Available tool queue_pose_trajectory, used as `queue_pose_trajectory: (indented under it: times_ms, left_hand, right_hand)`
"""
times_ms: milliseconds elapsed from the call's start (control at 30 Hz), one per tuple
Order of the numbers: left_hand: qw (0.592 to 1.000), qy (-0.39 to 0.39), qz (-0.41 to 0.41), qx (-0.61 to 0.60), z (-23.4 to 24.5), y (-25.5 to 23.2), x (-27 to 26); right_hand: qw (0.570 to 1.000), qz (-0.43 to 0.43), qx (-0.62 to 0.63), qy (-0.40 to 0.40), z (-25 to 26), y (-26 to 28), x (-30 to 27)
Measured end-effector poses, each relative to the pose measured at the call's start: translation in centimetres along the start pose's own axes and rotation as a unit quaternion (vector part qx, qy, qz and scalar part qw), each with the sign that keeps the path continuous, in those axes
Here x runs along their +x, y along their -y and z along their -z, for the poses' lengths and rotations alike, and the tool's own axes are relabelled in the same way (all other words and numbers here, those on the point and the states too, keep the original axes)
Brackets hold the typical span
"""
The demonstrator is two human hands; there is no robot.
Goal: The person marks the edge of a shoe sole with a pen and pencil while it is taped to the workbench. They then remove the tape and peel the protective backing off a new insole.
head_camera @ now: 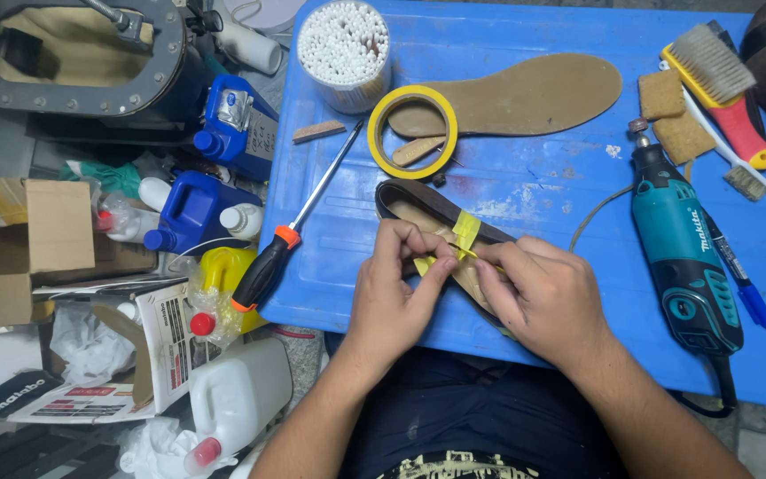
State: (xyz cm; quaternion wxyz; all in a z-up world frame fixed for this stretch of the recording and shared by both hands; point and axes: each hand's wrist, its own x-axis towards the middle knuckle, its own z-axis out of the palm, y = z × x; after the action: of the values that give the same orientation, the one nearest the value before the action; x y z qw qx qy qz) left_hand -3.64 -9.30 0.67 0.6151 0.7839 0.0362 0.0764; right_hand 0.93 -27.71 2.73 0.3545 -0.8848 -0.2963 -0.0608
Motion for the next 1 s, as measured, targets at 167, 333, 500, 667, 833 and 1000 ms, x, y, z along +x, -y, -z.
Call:
queue_pose_trajectory:
  times_ms: [167,333,500,667,833,1000]
  left_hand:
    - [0.976,0.051,-0.007,-0.212,0.9,2.6,-1.0]
    - [0.997,0.003,-0.024,0.068,2.9,1.0,-0.9]
    - [0.946,-0.013,-0.207,0.25,0.3,-2.8,-2.2]
    - [0.953,0.08,-0.21,0.203,-4.1,-4.6,-2.6]
    - [0.946,0.091,-0.186,0.25,-6.3,-5.0,-3.4]
    - [0.95,0.093,-0.141,0.264,-7.3,-5.5,-4.0]
  right_hand:
    - [0.999,0.004,0.047,-0.027,0.2,-0.7,-0.8]
    - [0.992,-0.011,0.082,-0.091,2.5,-1.4,-2.0]
    - [0.99,-0.137,0.025,0.003,6.1,-0.6,-4.1]
    - [0.985,-0.162,0.059,-0.005,7.1,-1.3,-6.5]
    - [0.971,-0.19,0.138,-0.04,5.7,-2.3,-9.3]
    - [0.976,-0.161,0.127,-0.072,4.6,-2.6,-10.6]
